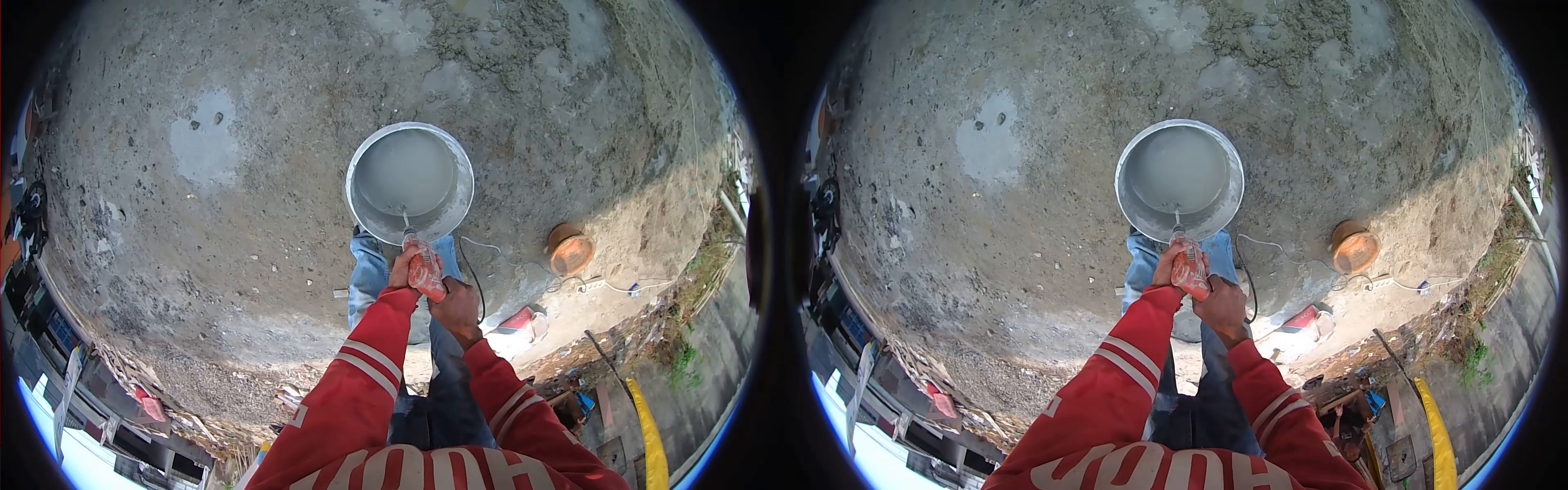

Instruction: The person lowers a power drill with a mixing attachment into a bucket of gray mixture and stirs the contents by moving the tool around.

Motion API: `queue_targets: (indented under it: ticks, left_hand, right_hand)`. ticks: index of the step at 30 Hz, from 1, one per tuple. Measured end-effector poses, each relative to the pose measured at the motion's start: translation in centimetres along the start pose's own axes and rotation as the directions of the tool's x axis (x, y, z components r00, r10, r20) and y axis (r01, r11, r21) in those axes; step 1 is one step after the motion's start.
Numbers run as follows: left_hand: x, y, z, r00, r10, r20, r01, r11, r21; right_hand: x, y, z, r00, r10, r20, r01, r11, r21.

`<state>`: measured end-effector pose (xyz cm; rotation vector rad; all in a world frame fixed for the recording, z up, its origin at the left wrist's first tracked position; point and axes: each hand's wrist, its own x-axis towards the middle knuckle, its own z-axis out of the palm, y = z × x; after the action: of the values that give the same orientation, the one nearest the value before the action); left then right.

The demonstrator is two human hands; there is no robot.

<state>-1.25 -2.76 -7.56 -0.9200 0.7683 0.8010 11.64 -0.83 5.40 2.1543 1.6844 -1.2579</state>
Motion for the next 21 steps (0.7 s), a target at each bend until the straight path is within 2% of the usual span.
queue_targets:
  ticks: [6,13,16,18,21]
  left_hand:
    - [-0.3,-0.4,-0.2,0.998,0.043,0.037,-0.046,0.994,0.1]
    - [-1.2,-0.1,-0.2,0.997,0.054,0.052,-0.058,0.994,0.093]
    - [-1.2,0.6,0.6,0.999,0.029,0.018,-0.03,0.999,0.044]
    - [-1.3,0.6,1.0,0.993,0.098,-0.066,-0.095,0.994,0.047]
    - [-1.9,1.1,1.4,0.998,0.047,-0.043,-0.043,0.996,0.074]
  right_hand:
    - [-0.3,0.2,-0.2,0.999,-0.022,-0.044,0.022,1.0,-0.001]
    - [-0.5,-0.2,0.3,0.999,-0.027,-0.024,0.026,1.0,-0.017]
    - [0.0,-0.8,0.5,0.999,-0.016,-0.038,0.016,1.0,-0.002]
    - [-0.1,-0.9,0.6,0.999,-0.032,-0.036,0.031,0.999,-0.007]
    - [0.3,-1.1,0.4,0.998,-0.062,-0.012,0.062,0.998,-0.023]
